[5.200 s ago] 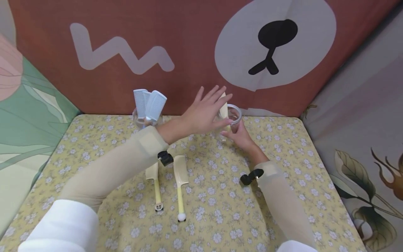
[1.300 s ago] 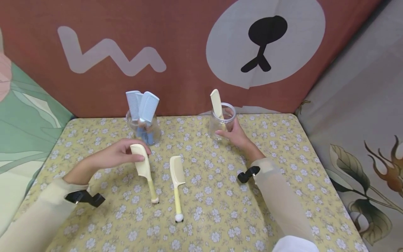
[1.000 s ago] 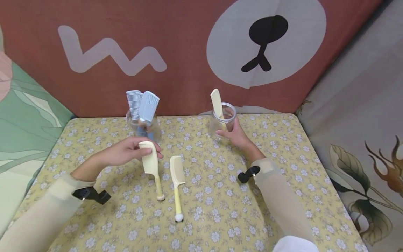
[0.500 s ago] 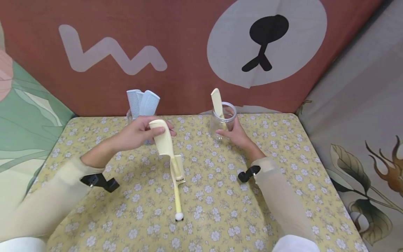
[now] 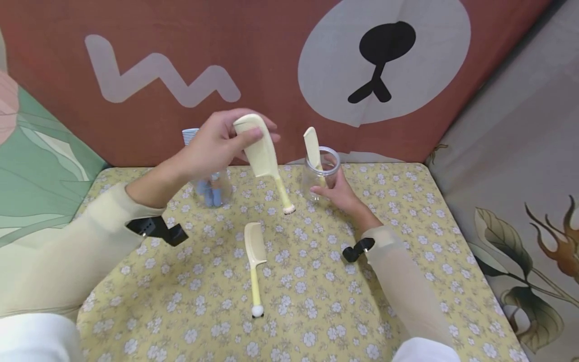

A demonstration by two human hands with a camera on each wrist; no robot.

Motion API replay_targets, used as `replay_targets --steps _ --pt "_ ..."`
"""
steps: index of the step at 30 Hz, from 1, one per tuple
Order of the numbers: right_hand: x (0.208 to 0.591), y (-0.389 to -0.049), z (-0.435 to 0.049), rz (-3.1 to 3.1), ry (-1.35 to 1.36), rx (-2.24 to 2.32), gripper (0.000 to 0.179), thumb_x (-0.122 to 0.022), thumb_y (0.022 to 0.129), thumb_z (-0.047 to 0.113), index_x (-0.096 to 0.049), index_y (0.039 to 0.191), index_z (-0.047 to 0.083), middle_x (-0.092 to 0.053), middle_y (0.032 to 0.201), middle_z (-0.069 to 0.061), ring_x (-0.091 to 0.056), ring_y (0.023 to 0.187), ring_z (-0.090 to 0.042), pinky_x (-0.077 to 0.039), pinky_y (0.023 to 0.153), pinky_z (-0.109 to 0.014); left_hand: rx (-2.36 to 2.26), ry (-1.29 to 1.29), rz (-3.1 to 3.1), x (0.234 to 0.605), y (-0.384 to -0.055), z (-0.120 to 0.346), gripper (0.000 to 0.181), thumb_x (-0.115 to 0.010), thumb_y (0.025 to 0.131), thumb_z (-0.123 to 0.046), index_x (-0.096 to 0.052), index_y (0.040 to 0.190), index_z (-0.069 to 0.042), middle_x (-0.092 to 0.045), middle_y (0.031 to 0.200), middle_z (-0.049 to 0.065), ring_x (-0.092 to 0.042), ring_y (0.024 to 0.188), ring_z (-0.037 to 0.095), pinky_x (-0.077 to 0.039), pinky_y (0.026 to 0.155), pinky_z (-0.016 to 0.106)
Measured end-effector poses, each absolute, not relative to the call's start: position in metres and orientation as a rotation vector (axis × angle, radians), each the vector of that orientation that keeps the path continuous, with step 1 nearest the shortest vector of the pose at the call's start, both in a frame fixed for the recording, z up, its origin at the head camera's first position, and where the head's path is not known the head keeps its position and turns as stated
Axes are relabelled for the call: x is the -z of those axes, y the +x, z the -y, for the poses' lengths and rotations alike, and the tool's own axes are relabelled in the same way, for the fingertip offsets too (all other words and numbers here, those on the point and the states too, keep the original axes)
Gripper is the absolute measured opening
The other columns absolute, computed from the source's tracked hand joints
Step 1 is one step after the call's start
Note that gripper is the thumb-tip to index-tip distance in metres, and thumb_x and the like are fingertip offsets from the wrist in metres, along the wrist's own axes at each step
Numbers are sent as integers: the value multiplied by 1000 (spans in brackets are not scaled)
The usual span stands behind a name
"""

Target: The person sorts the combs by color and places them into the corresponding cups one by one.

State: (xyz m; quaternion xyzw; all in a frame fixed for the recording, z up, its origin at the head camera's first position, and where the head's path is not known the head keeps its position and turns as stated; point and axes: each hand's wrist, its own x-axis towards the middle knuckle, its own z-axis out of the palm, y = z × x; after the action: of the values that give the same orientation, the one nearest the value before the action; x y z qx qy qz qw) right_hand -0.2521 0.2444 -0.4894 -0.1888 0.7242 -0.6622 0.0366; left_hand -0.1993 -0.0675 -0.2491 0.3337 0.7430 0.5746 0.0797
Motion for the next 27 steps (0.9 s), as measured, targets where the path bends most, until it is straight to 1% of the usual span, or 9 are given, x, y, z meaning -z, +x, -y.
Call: replay_targets --steps 5,9,12,15,16,18,21,24,27 --pt "488 -251 -245 -2214 -565 2034 94 -69 89 -12 -13 160 13 -26 156 -18 -30 143 -27 -20 121 -57 -1717 1059 -2269 224 -207 50 24 -54 106 -9 -65 125 1 -73 116 10 -71 102 19 -61 77 35" --pt "487 -252 -246 -2188 -569 2044 93 -67 90 -14 -15 160 19 -28 154 -15 -32 142 -25 -36 116 -40 -1718 1115 -2291 211 -216 36 24 -54 106 -10 -65 125 0 -72 112 8 -70 99 16 -61 76 34" --pt "488 -253 -246 -2157 -613 2064 93 -67 89 -15 -17 159 21 -30 155 -13 -34 143 -27 -39 112 -34 -1756 1101 -2293 205 -222 28 24 -55 106 -10 -65 125 -1 -72 111 7 -70 99 15 -61 77 33" --pt "488 -254 -245 -2162 -615 2052 96 -67 89 -15 -14 160 22 -27 162 -9 -26 150 -26 -24 122 -42 -1814 1027 -2263 201 -227 20 24 -55 105 -8 -66 126 -2 -72 112 9 -69 101 16 -61 80 35" --pt "488 -254 -245 -2172 -598 2039 96 -67 90 -14 -13 160 23 -25 164 -8 -23 152 -26 -19 123 -45 -1820 997 -2261 199 -229 18 25 -55 105 -8 -66 126 -2 -71 112 9 -68 103 17 -61 80 34" --pt "487 -253 -244 -2190 -553 2016 98 -68 90 -12 -12 161 24 -22 166 -6 -17 154 -24 -12 125 -46 -1835 945 -2248 197 -233 13 25 -55 105 -8 -66 127 -3 -71 114 10 -67 104 18 -60 82 35" --pt "484 -250 -243 -2231 -489 1981 99 -70 90 -9 -10 162 25 -20 168 -6 -15 155 -24 -11 125 -47 -1846 951 -2269 195 -238 4 25 -56 104 -9 -66 127 -3 -70 114 11 -66 105 18 -60 83 33" --pt "483 -250 -243 -2213 -504 2001 100 -68 91 -12 -6 163 21 -21 167 -9 -17 154 -27 -14 124 -49 -1830 972 -2322 196 -242 -6 26 -58 104 -9 -66 127 -2 -69 115 10 -65 104 17 -56 86 27" --pt "483 -250 -243 -2203 -531 2010 101 -67 90 -14 -4 163 18 -19 167 -10 -15 155 -27 -12 125 -49 -1772 975 -2389 198 -246 -18 27 -60 103 -9 -67 128 -2 -69 117 9 -64 104 17 -51 87 23"
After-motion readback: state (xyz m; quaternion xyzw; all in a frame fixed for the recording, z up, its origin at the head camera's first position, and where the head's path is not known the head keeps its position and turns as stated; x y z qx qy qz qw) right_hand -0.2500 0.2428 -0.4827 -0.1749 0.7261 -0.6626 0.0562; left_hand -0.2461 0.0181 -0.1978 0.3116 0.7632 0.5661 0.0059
